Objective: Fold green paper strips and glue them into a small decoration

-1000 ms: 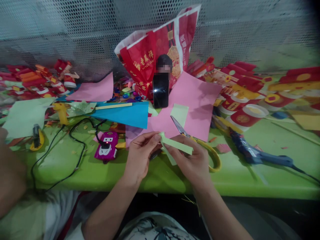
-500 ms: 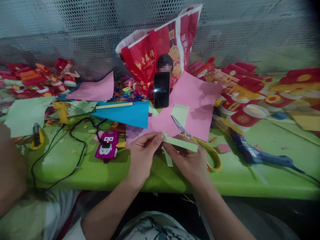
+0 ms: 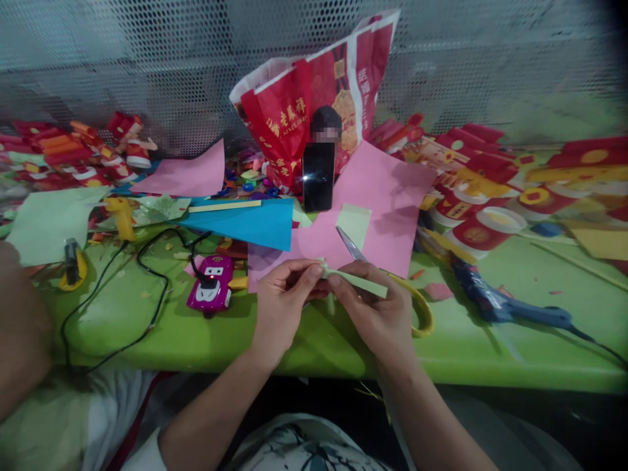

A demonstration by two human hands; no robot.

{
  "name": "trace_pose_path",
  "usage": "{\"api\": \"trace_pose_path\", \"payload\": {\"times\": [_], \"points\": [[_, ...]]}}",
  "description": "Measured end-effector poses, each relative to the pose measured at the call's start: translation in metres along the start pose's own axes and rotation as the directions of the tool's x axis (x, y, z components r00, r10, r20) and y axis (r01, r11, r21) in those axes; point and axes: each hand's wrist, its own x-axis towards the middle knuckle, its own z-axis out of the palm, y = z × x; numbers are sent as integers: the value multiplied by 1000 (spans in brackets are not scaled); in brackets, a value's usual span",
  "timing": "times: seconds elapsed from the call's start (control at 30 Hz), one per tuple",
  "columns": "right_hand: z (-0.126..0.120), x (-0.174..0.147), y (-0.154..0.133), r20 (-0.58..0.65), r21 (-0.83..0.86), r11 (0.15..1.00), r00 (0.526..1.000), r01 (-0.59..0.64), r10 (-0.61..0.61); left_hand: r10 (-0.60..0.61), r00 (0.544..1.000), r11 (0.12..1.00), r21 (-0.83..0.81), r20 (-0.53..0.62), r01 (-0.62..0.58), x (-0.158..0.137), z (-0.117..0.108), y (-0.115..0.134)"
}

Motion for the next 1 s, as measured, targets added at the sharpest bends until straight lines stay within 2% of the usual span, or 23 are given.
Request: {"api": "trace_pose_path", "payload": {"times": [0.2,0.57,0.73,1.0], "points": [[-2,1,3,-3,4,995,995,95,-95,56,998,992,110,30,-59,0,-2,0],[-1,1,7,-23,186,982,999,-39,44,57,995,992,106,87,-66,-2,-3,0],[-1,1,6,-22,197,979,998,-58,63,40,997,995,84,71,-46,-1,-2,0],[-2,4,9,14,269,953,989,-143,145,75,996,992,98,54,-80,0,-3,0]]}}
